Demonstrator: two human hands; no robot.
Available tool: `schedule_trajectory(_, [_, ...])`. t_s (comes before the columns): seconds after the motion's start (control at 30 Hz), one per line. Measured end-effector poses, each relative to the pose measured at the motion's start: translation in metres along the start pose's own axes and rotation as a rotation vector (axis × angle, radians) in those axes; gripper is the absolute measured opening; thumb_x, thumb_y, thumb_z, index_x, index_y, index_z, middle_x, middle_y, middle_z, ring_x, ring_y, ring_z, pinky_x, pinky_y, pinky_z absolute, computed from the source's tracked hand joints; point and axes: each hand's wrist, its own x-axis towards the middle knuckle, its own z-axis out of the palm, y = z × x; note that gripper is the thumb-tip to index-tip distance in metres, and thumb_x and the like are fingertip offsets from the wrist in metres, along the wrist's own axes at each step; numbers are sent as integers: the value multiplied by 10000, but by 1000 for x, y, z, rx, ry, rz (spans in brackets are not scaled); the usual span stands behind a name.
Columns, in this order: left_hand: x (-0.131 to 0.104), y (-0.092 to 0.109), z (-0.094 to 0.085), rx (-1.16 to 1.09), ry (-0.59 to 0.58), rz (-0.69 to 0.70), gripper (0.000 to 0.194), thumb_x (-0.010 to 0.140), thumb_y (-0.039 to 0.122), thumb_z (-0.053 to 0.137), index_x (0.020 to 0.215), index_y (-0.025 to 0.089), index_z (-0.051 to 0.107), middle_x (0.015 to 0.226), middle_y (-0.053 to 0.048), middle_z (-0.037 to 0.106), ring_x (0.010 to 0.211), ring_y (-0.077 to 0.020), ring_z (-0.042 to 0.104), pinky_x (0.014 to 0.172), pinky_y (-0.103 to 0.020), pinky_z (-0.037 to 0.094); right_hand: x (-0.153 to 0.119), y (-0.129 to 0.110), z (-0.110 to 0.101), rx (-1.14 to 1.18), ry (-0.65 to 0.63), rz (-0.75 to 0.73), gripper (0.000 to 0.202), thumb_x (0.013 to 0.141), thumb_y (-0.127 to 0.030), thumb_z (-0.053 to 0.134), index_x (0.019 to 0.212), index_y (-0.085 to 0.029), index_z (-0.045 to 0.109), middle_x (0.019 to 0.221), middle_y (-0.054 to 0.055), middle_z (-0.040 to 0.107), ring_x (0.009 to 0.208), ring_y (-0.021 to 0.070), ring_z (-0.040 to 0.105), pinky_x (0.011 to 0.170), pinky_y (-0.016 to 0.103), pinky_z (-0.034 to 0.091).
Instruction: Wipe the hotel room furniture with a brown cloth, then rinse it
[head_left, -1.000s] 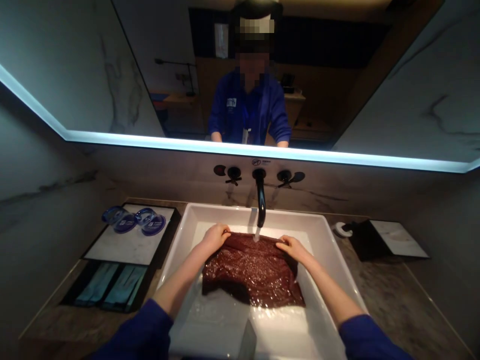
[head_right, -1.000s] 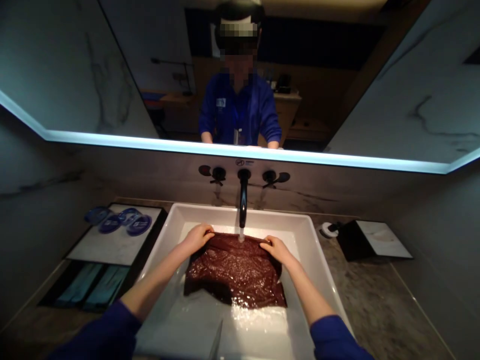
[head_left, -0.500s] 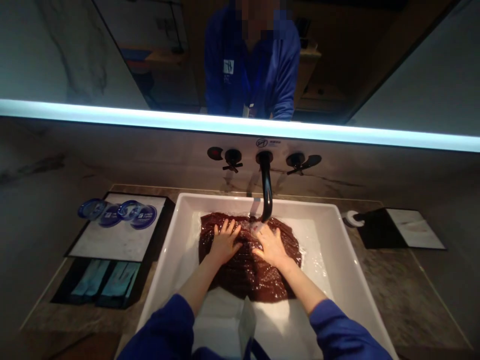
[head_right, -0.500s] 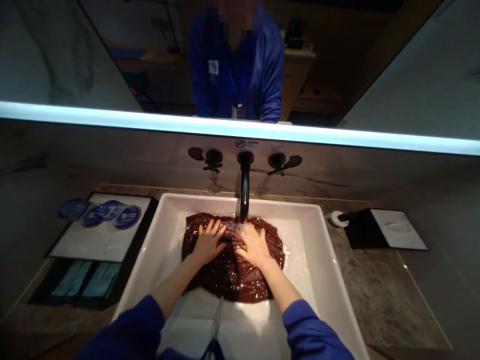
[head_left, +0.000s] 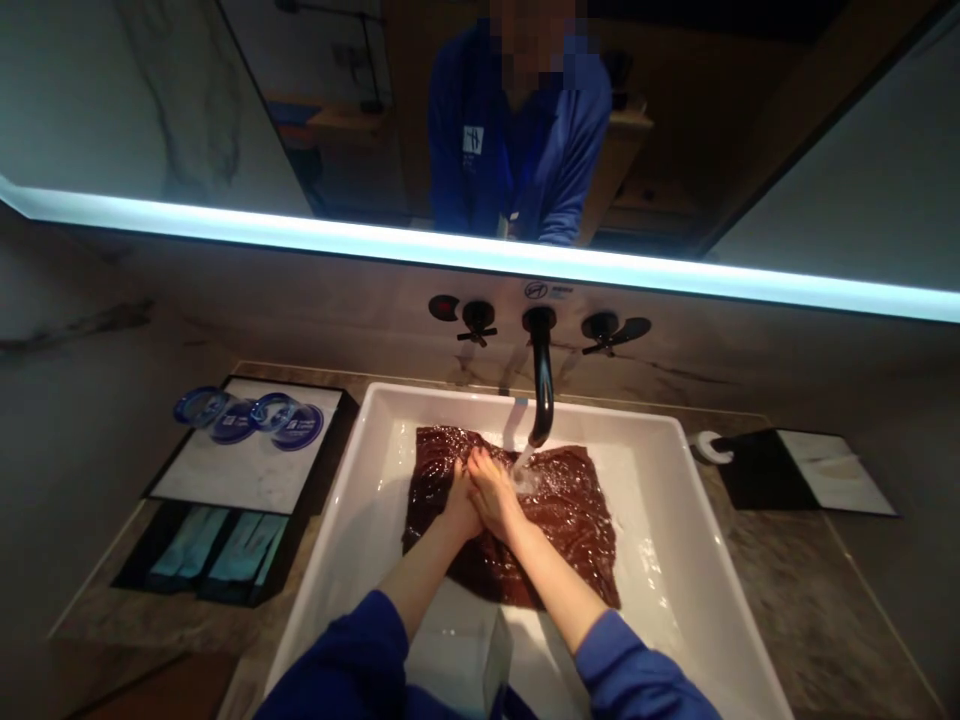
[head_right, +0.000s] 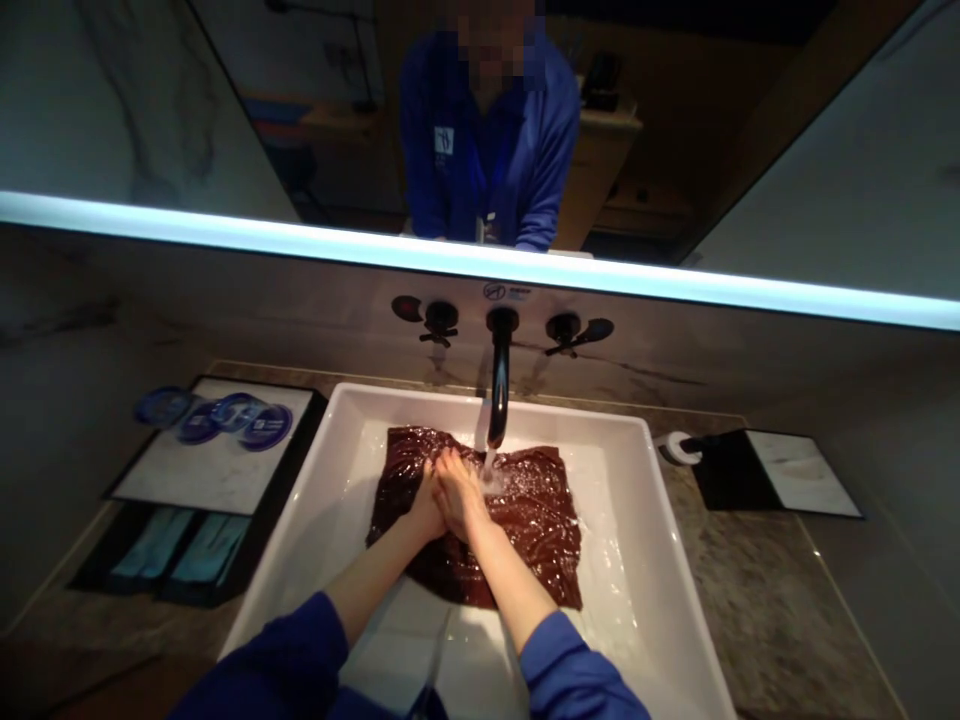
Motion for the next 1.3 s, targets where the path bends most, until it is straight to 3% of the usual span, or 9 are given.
schedule_trajectory(0.17, [-13,-11,-1,-25,55,-17,594,874,426,435,1431,260,310,1514,-97,258,1403,-344,146,1090,-626,177,-7,22,-16,-225,-84,-48,622,882,-342,474,1454,-214,266,1517,105,245,1391,274,234,1080,533,246])
schedule_trajectory(0.33, [-17,-17,5,-6,144,-48,694,803,600,497,1401,274,364,1527,-131,205,1392,-383,147,1077,-591,212,-31,69,-36,-407,-53,210,578,915,-466,381,1451,-286,260,1535,53,213,1410,302,142,1064,659,115])
schedule_trajectory(0.5, [-27,-24,2,35,173,-76,691,794,580,527,1390,264,381,1516,-117,247,1390,-365,175,1088,-551,228,-67,107,-50,-506,-12,412,592,932,-481,301,1471,-259,197,1548,48,163,1425,272,82,1075,626,150])
schedule_trajectory(0.57, [-30,-22,-3,41,156,-86,647,814,524,523,1383,246,391,1510,-108,269,1388,-350,189,1096,-552,222,-73,102,-50,-503,-4,460,586,935,-472,293,1466,-233,226,1548,66,150,1424,293,73,1056,655,154])
schedule_trajectory(0.67, [-26,-5,-7,20,102,-61,602,847,410,477,1388,164,378,1501,-149,271,1386,-350,196,1084,-591,226,-61,67,-41,-447,71,491,567,946,-395,270,1458,-151,257,1542,137,126,1421,335,60,1040,679,150])
schedule_trajectory(0.77, [-10,17,-5,-18,75,35,585,858,322,427,1413,159,340,1491,-142,295,1376,-330,233,1100,-578,222,-33,21,-26,-264,40,211,541,957,-323,222,1460,-126,245,1538,125,152,1426,273,95,1110,558,176])
schedule_trajectory(0.87, [2,20,-6,-33,84,86,576,838,311,462,1401,221,379,1448,-119,381,1344,-337,302,1106,-571,213,-7,1,-15,-138,-49,37,540,964,-378,206,1455,-164,271,1524,78,225,1418,250,152,1116,511,225])
schedule_trajectory(1.07, [-11,-25,-17,-33,100,0,777,766,593,541,1421,232,328,1518,-127,233,1392,-355,172,1090,-598,188,0,42,-27,-332,-66,66,598,922,-446,363,1447,-167,294,1515,116,249,1402,309,186,1103,567,174])
schedule_trajectory(1.3, [-22,-49,-15,35,163,-115,808,765,670,494,1422,230,332,1522,-113,233,1393,-345,172,1094,-521,234,-55,96,-42,-562,-10,474,609,925,-511,291,1460,-222,256,1546,56,167,1417,298,110,1077,622,141])
